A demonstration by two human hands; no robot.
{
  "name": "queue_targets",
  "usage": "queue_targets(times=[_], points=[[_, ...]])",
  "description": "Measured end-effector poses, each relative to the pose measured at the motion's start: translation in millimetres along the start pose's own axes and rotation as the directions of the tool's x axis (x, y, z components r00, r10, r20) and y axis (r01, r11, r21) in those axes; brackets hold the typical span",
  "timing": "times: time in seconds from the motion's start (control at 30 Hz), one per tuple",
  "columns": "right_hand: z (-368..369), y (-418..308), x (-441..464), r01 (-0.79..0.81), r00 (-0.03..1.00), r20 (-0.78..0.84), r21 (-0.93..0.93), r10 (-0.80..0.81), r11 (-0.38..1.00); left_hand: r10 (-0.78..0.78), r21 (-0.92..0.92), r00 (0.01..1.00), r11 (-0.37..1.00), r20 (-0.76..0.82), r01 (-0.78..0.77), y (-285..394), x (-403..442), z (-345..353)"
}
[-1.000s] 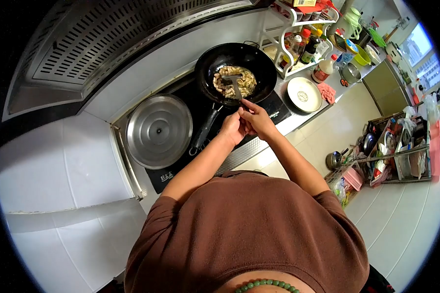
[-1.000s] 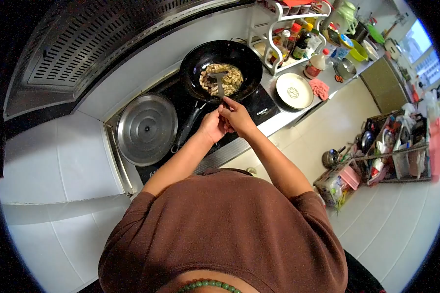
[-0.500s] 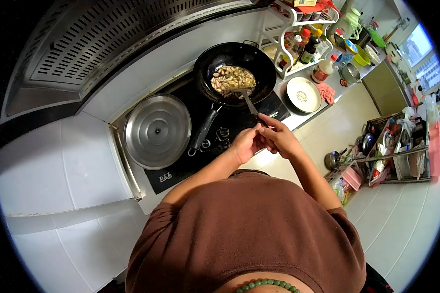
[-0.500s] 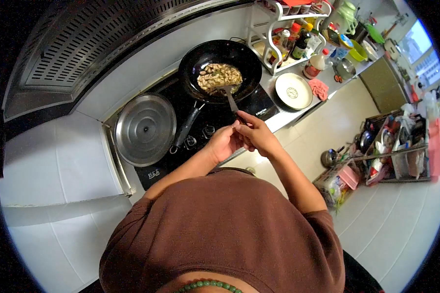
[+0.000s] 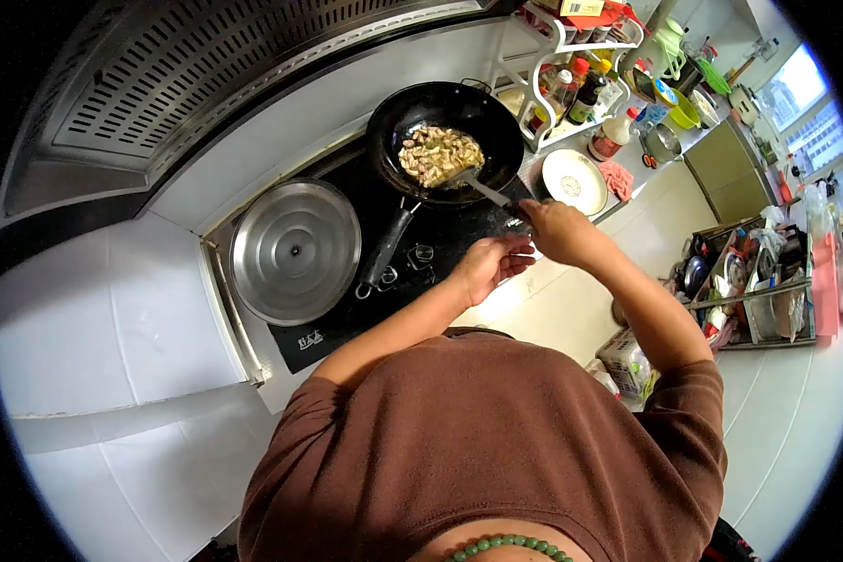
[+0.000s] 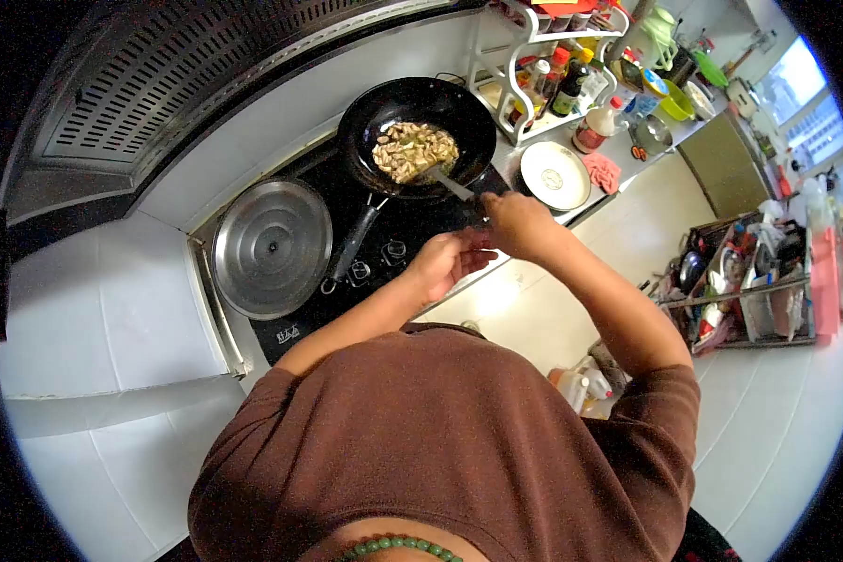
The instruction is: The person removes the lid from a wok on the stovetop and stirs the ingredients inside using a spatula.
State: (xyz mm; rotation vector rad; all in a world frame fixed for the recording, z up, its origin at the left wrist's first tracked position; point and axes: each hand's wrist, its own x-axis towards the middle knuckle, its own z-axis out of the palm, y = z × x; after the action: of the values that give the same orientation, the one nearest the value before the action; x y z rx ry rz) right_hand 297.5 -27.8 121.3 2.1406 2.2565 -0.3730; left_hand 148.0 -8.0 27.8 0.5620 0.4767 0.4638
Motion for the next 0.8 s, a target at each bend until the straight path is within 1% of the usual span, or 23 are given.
queue_targets(times=[0.03,0.1,0.13,0.17,0.23,0.27,0.3,0.33,0.37,0.4,0.43,0.47,0.5,0.53,0.57,0.6,0.63,0.7,0.73,0.77,0.8], points=[[-3.4,2.4,6.8,-0.048,0.999,0.022,-0.028,0.048,0.998,0.013,-0.027,1.000,1.000,-0.006,-0.014,0.3,0.2,-3.6],[-12.8,16.2,16.2,-0.002,1.000,-0.022,0.057,0.004,0.998,0.012,-0.061,1.000,0.998,0.014,-0.011,-3.4,2.9,-17.4],[-17.7,22.4,21.4,0.098,0.992,-0.088,0.125,-0.087,0.987,0.008,-0.085,1.000,0.996,0.008,-0.007,-3.5,0.6,-20.0],[-26.4,28.5,22.0,0.047,0.996,-0.075,0.092,-0.040,0.995,0.003,-0.110,1.000,0.994,0.003,-0.002,-4.0,-1.4,-22.5],[-48.4,34.2,24.4,-0.041,0.999,0.013,0.191,0.039,0.981,-0.022,-0.150,0.999,0.989,-0.037,0.016,-4.5,-4.7,-25.7],[-57.7,37.3,27.1,-0.171,0.984,0.097,0.341,0.146,0.924,-0.035,-0.171,0.998,0.985,-0.057,0.025,-4.6,-5.6,-26.9],[-64.8,42.4,32.0,-0.302,0.952,0.196,0.470,0.236,0.829,-0.029,-0.168,0.998,0.986,-0.061,0.018,-3.9,-6.5,-28.1],[-69.1,53.7,41.6,-0.340,0.934,0.277,0.488,0.228,0.804,-0.023,-0.164,0.998,0.986,-0.065,0.012,-3.0,-7.4,-29.3],[-74.5,62.0,51.5,-0.371,0.908,0.353,0.427,0.226,0.824,-0.017,-0.160,0.997,0.987,-0.069,0.006,-2.3,-7.9,-30.5],[-74.9,72.9,59.7,-0.319,0.932,0.300,0.412,0.204,0.854,0.007,-0.156,0.998,0.988,-0.069,-0.018,-0.9,-7.3,-31.2],[-76.2,85.2,67.9,-0.244,0.952,0.273,0.404,0.138,0.882,0.031,-0.151,0.997,0.988,-0.068,-0.041,1.2,-5.5,-31.8],[-74.6,101.5,84.1,-0.051,0.971,0.230,0.443,-0.059,0.895,0.055,-0.147,0.996,0.987,-0.067,-0.065,4.1,-3.6,-32.6],[-80.4,100.2,89.3,-0.004,0.969,0.220,0.481,-0.117,0.876,0.095,-0.103,0.992,0.989,-0.078,-0.103,10.6,-4.2,-31.2],[-83.2,99.0,90.7,-0.024,0.965,0.234,0.534,-0.120,0.845,0.135,-0.059,0.987,0.988,-0.086,-0.141,19.0,-4.8,-30.4],[-86.2,98.1,91.8,-0.258,0.949,0.298,0.553,0.101,0.792,0.176,-0.014,0.980,0.984,-0.092,-0.178,27.6,-5.5,-30.1],[-98.0,78.7,86.0,-0.467,0.883,0.346,0.573,0.318,0.673,0.265,0.086,0.961,0.962,-0.085,-0.258,34.9,-5.5,-32.5],[-96.2,83.2,89.9,-0.498,0.867,0.372,0.597,0.333,0.629,0.311,0.170,0.943,0.942,-0.117,-0.290,43.7,-4.4,-35.6],[-89.3,95.8,101.6,-0.555,0.832,0.423,0.639,0.359,0.533,0.409,0.269,0.898,0.894,-0.162,-0.359,58.1,-6.3,-43.8],[-87.9,94.4,102.4,-0.586,0.810,0.476,0.643,0.342,0.492,0.437,0.326,0.878,0.873,-0.194,-0.362,61.6,-5.6,-53.2],[-79.1,99.1,106.2,-0.585,0.810,0.494,0.646,0.315,0.490,0.467,0.383,0.856,0.849,-0.224,-0.363,64.5,-5.1,-62.6],[-70.2,102.1,107.7,-0.549,0.834,0.485,0.686,0.261,0.478,0.485,0.476,0.841,0.814,-0.240,-0.334,69.5,-7.4,-67.3]])
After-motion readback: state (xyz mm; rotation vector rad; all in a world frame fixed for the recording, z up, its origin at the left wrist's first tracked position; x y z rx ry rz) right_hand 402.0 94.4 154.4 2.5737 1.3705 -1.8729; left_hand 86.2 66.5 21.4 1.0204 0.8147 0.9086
